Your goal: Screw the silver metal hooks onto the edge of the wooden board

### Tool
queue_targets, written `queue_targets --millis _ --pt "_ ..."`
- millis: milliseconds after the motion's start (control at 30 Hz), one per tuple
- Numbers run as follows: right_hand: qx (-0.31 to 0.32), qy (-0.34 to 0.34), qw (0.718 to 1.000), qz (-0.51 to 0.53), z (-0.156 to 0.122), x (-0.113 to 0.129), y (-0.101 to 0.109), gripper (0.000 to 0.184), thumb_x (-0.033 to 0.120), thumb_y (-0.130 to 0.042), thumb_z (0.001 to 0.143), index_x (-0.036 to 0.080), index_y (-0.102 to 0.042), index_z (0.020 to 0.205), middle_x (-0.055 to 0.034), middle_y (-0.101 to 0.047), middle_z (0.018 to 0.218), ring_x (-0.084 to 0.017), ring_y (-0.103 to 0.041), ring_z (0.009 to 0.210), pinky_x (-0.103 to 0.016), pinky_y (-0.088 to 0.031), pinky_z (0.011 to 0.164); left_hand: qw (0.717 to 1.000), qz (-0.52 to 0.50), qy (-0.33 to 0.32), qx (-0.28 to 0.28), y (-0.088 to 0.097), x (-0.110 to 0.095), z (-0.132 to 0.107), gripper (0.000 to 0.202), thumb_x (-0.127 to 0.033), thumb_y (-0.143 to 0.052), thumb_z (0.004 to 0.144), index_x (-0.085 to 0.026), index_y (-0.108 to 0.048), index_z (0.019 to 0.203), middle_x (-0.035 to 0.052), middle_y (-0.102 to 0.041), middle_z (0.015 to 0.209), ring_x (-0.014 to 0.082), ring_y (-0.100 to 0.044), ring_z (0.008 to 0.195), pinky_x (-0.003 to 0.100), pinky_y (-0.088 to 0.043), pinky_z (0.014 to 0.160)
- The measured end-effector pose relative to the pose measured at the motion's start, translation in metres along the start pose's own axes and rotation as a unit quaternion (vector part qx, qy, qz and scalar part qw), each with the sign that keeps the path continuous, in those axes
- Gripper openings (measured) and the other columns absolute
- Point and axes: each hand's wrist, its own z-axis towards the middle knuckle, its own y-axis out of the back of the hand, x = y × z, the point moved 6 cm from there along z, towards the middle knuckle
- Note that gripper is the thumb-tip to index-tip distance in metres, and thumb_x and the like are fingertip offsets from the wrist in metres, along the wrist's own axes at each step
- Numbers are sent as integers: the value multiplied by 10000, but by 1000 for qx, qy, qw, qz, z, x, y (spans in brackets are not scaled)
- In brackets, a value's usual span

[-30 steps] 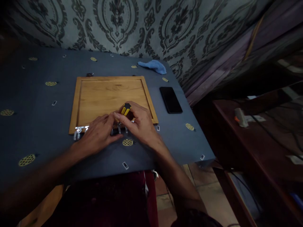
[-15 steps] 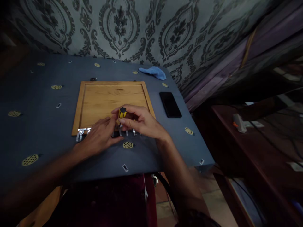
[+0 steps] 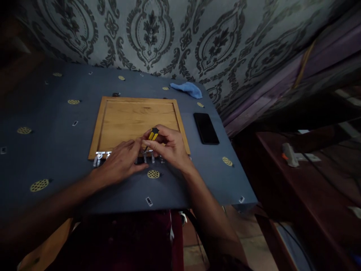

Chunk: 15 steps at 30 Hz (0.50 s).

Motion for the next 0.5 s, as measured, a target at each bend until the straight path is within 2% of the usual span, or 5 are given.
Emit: queue_targets --millis 133,233,367,500 --pt "-31 14 999 -5 -5 0 0 198 325 -797 797 189 -682 883 33 -659 793 -50 -575 493 -169 -467 421 1000 -6 9 11 1 0 0 723 -387 -741 853 -137 -335 1397 144 -684 1151 344 -638 1142 461 -510 932" --pt "-61 10 998 -1 -7 -2 1 269 320 -827 762 204 -649 927 28 -691 829 -62 -596 537 -172 -498 450 1000 -11 9 13 2 -1 0 719 -375 -746 850 -139 -339 1395 145 -676 1160 336 -640 1125 459 -510 932" --pt "-94 2 995 28 -7 -2 0 363 327 -875 695 211 -552 815 25 -738 784 -66 -572 489 -175 -475 417 1000 -18 -1 2 0 0 -1 692 -374 -740 854 -131 -357 1377 150 -670 1162 337 -633 1124 466 -507 933" --pt "-90 -29 996 4 -9 -1 0 343 382 -860 708 200 -575 766 11 -741 760 -71 -553 452 -198 -451 385 1000 -24 -4 -5 -2 2 -1 704 -387 -720 865 -136 -334 1396 156 -663 1190 336 -622 1143 464 -500 938"
